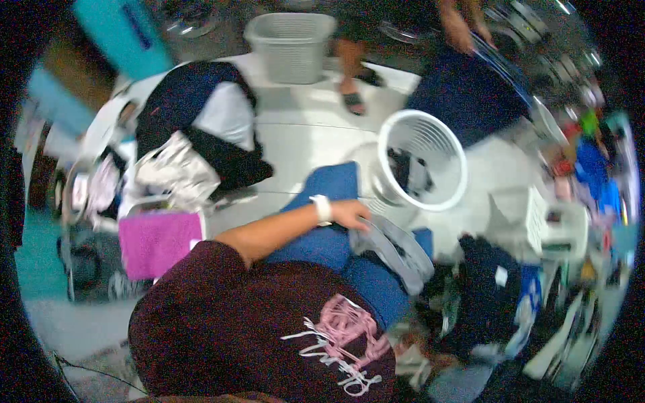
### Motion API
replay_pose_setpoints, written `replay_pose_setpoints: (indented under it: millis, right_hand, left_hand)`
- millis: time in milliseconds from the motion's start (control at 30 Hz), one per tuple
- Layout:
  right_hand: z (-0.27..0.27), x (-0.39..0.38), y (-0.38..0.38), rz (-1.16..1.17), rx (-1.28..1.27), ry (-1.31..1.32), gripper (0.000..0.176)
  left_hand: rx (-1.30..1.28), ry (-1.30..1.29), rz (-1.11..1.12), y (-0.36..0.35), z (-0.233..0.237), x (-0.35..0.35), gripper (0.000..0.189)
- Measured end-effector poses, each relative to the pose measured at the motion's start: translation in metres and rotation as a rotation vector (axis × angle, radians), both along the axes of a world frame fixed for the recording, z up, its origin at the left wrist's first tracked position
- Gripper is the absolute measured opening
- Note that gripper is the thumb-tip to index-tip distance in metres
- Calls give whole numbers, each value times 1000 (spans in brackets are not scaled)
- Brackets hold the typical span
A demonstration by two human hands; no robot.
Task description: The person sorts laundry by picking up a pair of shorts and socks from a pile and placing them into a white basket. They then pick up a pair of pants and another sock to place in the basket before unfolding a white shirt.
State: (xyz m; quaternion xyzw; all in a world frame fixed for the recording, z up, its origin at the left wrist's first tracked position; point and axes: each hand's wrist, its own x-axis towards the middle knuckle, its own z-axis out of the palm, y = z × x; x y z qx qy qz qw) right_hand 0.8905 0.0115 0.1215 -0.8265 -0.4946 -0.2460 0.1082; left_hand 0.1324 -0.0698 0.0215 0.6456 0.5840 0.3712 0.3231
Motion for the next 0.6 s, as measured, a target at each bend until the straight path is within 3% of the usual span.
replay_pose_setpoints:
  millis: [133, 267, 333, 400, 433, 467, 533, 600]
  right_hand:
    - [16, 45, -54, -171, -30, 3, 39]
    - [24, 64, -99, -325, -52, 21, 37]
    - [34, 44, -95, -217, -258, -112, 48]
    - [42, 24, -93, -309, -265, -16, 49]
    - [45, 10, -95, -279, -186, -75, 40]
    - [43, 6, -96, -245, -110, -137, 32]
    - [33, 22, -97, -315, -197, -114, 41]
    - [41, 6, -94, -393, -254, -68, 45]
  left_hand:
    - [-141, -361, -39, -4, 18, -22, 35]
    - [-349, -754, 151, -11, 34, -27, 26]
    - [-360, -889, 183, -12, 32, -26, 25]
    - [-419, -857, 292, -12, 37, -25, 33]
    - [-397, -878, 355, -11, 31, -24, 32]
    - [-409, -856, 348, -12, 56, -15, 29]
    - [-371, -930, 257, -10, 10, -35, 25]
    - [-362, -923, 230, -8, 20, -32, 23]
